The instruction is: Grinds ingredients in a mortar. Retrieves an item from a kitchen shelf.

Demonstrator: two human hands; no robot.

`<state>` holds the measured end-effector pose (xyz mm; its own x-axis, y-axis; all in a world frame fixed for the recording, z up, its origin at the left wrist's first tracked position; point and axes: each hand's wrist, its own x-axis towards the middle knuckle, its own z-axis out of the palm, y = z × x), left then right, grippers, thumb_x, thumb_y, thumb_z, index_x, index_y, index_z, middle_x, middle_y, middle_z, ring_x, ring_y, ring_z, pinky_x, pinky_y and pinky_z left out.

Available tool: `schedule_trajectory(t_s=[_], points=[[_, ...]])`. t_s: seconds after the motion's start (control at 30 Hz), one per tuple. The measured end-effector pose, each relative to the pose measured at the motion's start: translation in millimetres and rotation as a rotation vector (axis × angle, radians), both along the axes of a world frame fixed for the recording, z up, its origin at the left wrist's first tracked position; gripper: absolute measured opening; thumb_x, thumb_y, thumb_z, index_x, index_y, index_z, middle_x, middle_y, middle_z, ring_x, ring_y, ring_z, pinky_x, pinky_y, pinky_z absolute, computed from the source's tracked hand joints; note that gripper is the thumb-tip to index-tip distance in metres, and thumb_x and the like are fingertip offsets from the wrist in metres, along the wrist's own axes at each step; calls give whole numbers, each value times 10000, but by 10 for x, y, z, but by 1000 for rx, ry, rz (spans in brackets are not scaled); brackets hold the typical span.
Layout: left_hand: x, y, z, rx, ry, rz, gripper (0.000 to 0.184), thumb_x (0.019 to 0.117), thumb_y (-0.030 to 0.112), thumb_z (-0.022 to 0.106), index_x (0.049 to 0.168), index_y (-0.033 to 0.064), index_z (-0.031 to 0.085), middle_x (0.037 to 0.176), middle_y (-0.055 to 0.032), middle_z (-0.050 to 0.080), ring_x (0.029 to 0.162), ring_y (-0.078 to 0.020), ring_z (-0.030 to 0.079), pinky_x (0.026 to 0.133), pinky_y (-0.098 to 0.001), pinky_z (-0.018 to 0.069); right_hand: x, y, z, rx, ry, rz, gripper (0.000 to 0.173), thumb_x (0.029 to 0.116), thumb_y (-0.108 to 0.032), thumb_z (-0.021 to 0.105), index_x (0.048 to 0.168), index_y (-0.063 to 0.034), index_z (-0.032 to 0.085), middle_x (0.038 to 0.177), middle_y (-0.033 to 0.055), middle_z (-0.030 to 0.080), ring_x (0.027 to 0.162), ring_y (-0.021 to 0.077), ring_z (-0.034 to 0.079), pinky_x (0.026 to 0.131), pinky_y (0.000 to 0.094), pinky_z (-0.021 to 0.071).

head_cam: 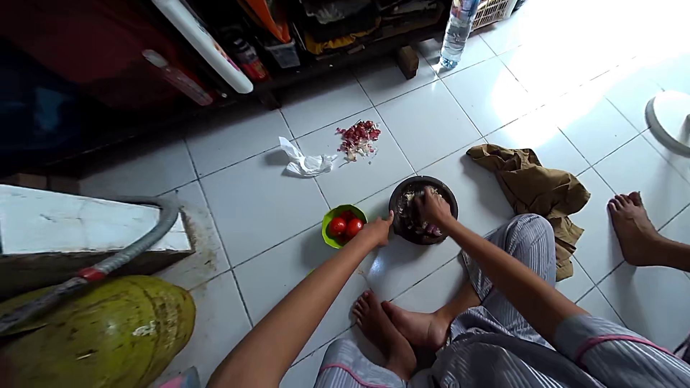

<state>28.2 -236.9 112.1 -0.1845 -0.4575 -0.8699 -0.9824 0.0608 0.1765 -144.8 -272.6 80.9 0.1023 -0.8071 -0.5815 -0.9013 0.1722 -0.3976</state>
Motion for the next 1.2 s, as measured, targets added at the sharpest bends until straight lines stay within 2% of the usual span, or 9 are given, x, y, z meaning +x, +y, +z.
schedule_trajectory(t_s=[0.1,0.23,0.3,0.4,0.57,0.73,0.93,1.07,1.2], points=[[-14,-18,-28,-15,-8,12,936,961,64,643,1639,84,-1,1540,-351,328,1343,-496,471,1062,-597,428,79,-303,-22,56,-70,-83,580,1092,-429,441,1450,27,470,1317,315,609,1251,467,598,1008,641,477],[41,-12,-49,-14,12,1,958,952,35,627,1631,67,-47,1563,-367,269,1359,-515,444,1077,-603,414,172,198,-7,-14,61,122,499,1101,-357,438,1483,-37,458,1202,280,676,1157,458,655,954,618,510],[56,-29,-18,0,19,-2,954,955,22,616,1635,92,-51,1556,-365,285,1360,-512,442,1078,-602,406,152,117,9,-57,87,128,475,1108,-347,435,1466,-38,479,1167,282,689,1130,472,665,929,634,513],[15,-33,-41,-3,-3,16,940,961,46,635,1643,111,-8,1550,-336,332,1350,-484,472,1064,-589,429,109,-191,31,-11,44,62,542,1100,-381,450,1497,-12,427,1274,309,632,1206,483,622,961,651,497],[56,-23,-62,-17,27,9,960,940,19,634,1635,76,-26,1538,-370,318,1367,-520,433,1078,-623,402,43,240,-57,-19,62,125,534,1105,-387,422,1510,-40,434,1204,280,678,1173,457,649,974,615,498],[27,-21,-28,-14,-1,8,920,957,46,639,1648,125,37,1540,-333,352,1350,-482,473,1066,-595,425,61,-381,-91,89,-74,-55,593,1091,-440,440,1436,39,489,1321,310,612,1247,451,605,1017,631,473],[88,-33,-25,-8,11,-11,959,948,10,626,1641,113,-30,1554,-357,303,1367,-508,438,1075,-603,410,207,193,7,-57,55,138,492,1107,-356,434,1488,-46,461,1154,280,694,1126,463,669,942,620,512],[60,-49,-62,-17,-7,-4,926,958,37,639,1648,131,28,1528,-324,376,1336,-466,492,1050,-579,441,117,-273,-14,19,13,80,550,1099,-422,436,1452,0,454,1251,301,645,1204,470,628,965,639,503],[68,-49,-44,-11,9,-5,953,944,16,630,1644,115,-9,1540,-361,323,1348,-516,455,1061,-629,412,84,264,-47,-33,45,124,542,1099,-399,429,1500,-34,441,1214,288,672,1171,466,648,972,625,502]])
